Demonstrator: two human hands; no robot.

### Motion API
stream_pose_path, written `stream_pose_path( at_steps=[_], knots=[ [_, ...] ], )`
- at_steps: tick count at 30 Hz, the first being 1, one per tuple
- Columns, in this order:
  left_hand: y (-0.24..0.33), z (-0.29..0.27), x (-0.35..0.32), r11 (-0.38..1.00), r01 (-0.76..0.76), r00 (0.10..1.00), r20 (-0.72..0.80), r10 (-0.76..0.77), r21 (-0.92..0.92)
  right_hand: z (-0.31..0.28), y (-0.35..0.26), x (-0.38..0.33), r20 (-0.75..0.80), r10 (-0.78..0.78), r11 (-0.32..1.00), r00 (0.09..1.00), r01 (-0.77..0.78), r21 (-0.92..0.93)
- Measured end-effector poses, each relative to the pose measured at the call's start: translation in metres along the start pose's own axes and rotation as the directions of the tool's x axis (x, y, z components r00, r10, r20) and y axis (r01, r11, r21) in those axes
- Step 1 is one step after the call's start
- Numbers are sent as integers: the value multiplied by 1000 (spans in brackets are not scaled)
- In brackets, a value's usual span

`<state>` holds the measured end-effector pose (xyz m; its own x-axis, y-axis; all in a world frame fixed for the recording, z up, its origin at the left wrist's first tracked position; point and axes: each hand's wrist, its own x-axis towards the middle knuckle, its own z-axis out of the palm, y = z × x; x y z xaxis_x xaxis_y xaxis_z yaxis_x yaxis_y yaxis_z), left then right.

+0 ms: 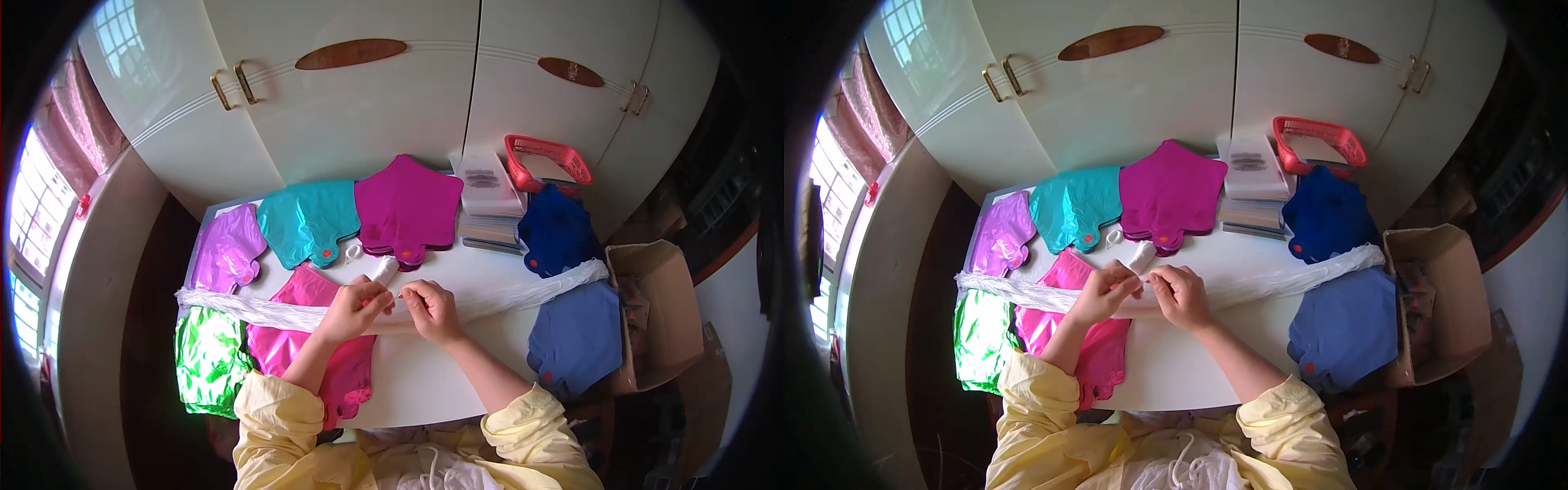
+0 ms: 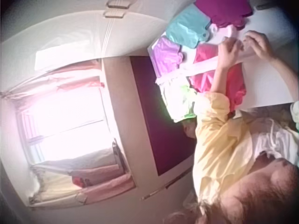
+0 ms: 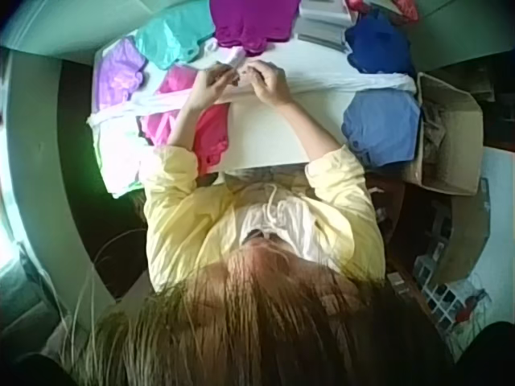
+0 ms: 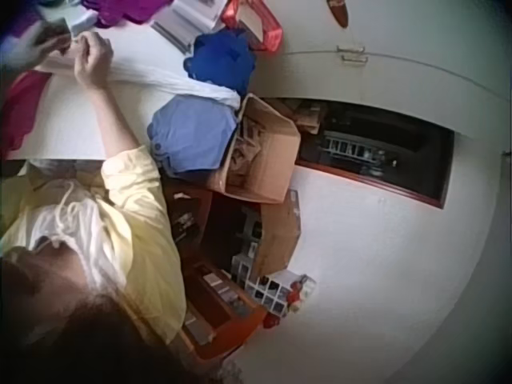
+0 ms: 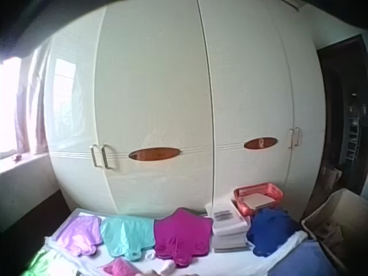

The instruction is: Assembling colorful plastic components by attaching white straps manually.

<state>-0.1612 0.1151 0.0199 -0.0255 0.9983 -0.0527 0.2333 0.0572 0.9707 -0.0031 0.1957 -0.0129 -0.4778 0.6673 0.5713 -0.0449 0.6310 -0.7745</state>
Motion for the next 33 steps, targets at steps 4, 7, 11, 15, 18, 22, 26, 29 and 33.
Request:
stream_pose_path(
  at_steps=[4, 7, 11, 15, 18, 22, 26, 29, 33],
  knots=[
    [-20, -6, 1, 785, -104, 971, 110, 214, -611, 2, -1, -2, 138, 169, 985, 976, -164, -47],
    [-4, 7, 1, 747, -161, 987, -112, 116, -645, 2, 1, -2, 123, 7, 996, 992, 3, -87],
    [4, 5, 1, 982, -38, 984, -162, 69, 186, -4, -3, -1, 34, -47, 998, 998, 49, -39],
    [-11, -2, 1, 957, -55, 985, 140, 98, -286, -1, -2, 0, 9, 20, 999, 1000, -20, -33],
    [-13, 0, -1, 850, -102, 989, 42, 144, -516, 1, -3, -1, 70, 70, 997, 995, -69, -17],
    [-4, 7, 2, 960, -142, 983, -146, 109, -242, 0, -1, -1, 79, -65, 993, 995, 72, -92],
    [-9, 2, 2, 971, -130, 979, -128, 157, 202, -4, -7, 2, -7, -91, 991, 996, 90, -101],
    [-7, 4, 0, 992, -118, 993, -11, 119, 52, -4, 0, 3, -47, -52, 998, 998, 50, -41],
    [-5, 3, -1, 948, -107, 990, 52, 128, -299, 2, 4, 1, -24, 99, 985, 995, -95, 144]
  ],
)
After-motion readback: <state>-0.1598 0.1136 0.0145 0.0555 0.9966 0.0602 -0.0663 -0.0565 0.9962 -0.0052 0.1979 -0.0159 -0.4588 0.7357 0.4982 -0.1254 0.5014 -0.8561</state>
